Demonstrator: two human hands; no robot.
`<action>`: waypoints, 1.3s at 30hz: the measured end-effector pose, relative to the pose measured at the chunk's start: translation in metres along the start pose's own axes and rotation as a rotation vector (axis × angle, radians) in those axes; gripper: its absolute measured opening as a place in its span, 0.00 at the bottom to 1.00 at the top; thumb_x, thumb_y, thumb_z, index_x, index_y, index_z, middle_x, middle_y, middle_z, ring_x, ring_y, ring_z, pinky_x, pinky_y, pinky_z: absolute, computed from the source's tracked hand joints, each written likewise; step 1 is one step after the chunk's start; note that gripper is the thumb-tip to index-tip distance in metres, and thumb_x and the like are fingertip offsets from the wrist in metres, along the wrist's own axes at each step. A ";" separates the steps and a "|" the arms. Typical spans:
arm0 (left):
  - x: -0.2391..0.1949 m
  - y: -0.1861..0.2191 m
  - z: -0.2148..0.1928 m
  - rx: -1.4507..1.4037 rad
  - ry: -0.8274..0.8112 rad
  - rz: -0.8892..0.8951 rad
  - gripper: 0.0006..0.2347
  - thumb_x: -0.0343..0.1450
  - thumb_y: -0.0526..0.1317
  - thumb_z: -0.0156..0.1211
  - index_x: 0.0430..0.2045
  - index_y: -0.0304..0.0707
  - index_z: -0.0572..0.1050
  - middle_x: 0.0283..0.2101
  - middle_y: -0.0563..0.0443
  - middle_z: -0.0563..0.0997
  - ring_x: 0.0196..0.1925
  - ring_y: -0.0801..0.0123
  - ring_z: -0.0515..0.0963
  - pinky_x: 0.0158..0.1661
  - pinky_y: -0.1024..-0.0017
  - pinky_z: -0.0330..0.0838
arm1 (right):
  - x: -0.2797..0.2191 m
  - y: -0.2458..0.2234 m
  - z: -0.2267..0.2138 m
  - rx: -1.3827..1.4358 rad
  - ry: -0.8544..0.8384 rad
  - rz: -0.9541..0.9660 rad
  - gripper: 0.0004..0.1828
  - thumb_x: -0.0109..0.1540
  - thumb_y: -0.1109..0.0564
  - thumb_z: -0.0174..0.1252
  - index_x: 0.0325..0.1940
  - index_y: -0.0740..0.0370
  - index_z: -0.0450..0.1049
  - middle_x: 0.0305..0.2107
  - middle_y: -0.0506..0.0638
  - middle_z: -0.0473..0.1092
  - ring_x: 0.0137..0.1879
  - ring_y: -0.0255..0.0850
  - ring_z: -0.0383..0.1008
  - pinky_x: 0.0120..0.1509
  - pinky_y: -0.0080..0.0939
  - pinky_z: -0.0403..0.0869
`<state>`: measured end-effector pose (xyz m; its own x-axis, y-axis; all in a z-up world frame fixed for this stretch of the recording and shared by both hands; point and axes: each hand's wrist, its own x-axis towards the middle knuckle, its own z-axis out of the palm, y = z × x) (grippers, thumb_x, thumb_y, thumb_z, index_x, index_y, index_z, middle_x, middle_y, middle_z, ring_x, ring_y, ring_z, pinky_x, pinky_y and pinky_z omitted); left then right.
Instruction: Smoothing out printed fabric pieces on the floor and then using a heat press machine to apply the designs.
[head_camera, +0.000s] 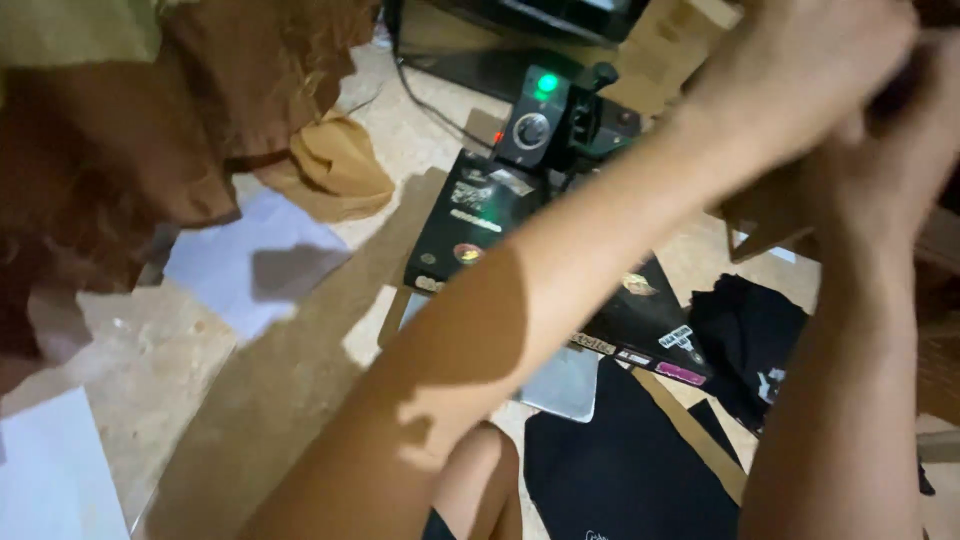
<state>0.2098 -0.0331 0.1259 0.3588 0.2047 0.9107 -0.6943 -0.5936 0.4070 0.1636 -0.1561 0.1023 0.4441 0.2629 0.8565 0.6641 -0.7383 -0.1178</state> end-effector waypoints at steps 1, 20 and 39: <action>0.023 -0.006 0.007 -0.467 -0.181 -0.305 0.06 0.56 0.34 0.49 0.09 0.51 0.63 0.09 0.58 0.68 0.12 0.73 0.66 0.16 0.62 0.57 | 0.014 0.009 -0.005 0.049 -0.025 0.053 0.10 0.75 0.72 0.60 0.49 0.66 0.65 0.40 0.55 0.65 0.47 0.43 0.60 0.49 0.47 0.65; -0.191 0.058 -0.155 0.580 -0.367 0.407 0.08 0.58 0.44 0.64 0.26 0.48 0.74 0.29 0.56 0.77 0.33 0.62 0.75 0.36 0.64 0.64 | -0.193 -0.098 0.020 0.028 0.121 0.221 0.18 0.50 0.62 0.48 0.44 0.60 0.70 0.40 0.56 0.72 0.42 0.54 0.71 0.42 0.49 0.71; -0.212 0.067 -0.169 0.342 -0.475 0.183 0.18 0.61 0.35 0.60 0.47 0.39 0.76 0.48 0.47 0.79 0.51 0.53 0.75 0.57 0.55 0.64 | -0.210 -0.110 0.002 -0.084 -0.068 0.226 0.27 0.55 0.54 0.53 0.59 0.55 0.71 0.59 0.55 0.68 0.65 0.52 0.68 0.57 0.56 0.66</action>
<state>-0.0184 0.0156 -0.0278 0.5468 -0.2468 0.8001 -0.5593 -0.8187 0.1297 -0.0021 -0.1287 -0.0656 0.6172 0.1247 0.7769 0.4924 -0.8314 -0.2576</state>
